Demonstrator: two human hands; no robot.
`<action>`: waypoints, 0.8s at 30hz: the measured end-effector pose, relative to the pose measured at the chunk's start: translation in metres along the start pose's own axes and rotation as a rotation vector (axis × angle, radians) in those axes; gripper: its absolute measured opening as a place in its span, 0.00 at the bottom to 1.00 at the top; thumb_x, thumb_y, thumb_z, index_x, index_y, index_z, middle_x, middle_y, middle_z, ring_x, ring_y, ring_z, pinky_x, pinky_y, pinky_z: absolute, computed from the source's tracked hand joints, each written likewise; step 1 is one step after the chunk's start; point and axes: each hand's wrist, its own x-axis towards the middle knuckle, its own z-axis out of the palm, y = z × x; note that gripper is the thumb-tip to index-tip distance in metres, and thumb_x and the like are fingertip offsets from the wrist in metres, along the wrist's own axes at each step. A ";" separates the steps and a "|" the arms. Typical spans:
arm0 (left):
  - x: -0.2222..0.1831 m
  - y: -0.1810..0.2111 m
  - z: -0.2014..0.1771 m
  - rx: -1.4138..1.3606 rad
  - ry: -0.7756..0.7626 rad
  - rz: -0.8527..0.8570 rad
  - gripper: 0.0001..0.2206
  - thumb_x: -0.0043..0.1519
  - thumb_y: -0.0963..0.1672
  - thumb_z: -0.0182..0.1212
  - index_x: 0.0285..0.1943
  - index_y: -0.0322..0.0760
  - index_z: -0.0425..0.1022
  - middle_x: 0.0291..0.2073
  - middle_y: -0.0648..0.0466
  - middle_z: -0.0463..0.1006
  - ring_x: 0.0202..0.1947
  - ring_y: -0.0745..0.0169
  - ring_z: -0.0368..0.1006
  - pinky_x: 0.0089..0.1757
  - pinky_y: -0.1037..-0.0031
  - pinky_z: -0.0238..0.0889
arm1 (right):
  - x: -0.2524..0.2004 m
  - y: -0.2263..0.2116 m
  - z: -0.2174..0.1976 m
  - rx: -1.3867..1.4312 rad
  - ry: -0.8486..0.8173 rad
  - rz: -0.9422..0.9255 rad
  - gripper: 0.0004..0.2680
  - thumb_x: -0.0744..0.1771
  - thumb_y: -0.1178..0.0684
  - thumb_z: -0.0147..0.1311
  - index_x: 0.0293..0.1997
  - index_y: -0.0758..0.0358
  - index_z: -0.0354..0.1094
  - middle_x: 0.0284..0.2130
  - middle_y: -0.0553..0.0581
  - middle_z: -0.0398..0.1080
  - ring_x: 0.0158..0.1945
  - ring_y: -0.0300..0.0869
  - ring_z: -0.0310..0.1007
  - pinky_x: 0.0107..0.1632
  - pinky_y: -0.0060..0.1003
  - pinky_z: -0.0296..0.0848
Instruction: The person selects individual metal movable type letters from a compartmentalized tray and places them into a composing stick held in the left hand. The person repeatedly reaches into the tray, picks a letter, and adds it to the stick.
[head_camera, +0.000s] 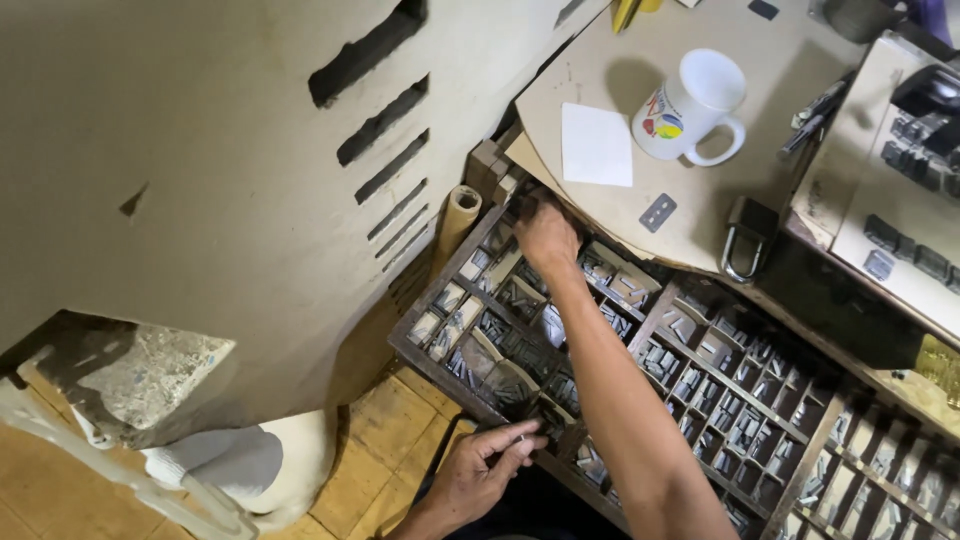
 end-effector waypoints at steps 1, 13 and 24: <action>0.000 0.004 0.000 0.008 -0.017 -0.017 0.22 0.66 0.52 0.53 0.65 0.42 0.76 0.50 0.58 0.87 0.38 0.74 0.82 0.40 0.80 0.75 | -0.005 0.001 -0.005 0.076 -0.011 -0.014 0.09 0.69 0.51 0.47 0.51 0.62 0.66 0.41 0.64 0.75 0.44 0.56 0.75 0.46 0.50 0.78; 0.003 0.004 0.002 -0.010 -0.019 0.035 0.20 0.66 0.50 0.55 0.64 0.40 0.77 0.48 0.53 0.88 0.34 0.73 0.82 0.38 0.81 0.74 | -0.048 0.045 -0.017 0.527 0.054 -0.354 0.11 0.72 0.47 0.44 0.57 0.54 0.68 0.32 0.49 0.65 0.31 0.36 0.59 0.37 0.36 0.67; 0.005 0.002 0.000 0.025 -0.028 0.014 0.20 0.67 0.50 0.53 0.64 0.41 0.77 0.49 0.57 0.87 0.34 0.73 0.83 0.38 0.82 0.74 | -0.023 0.016 -0.003 0.159 0.346 -0.417 0.12 0.70 0.55 0.42 0.57 0.61 0.73 0.34 0.64 0.79 0.31 0.58 0.77 0.29 0.53 0.67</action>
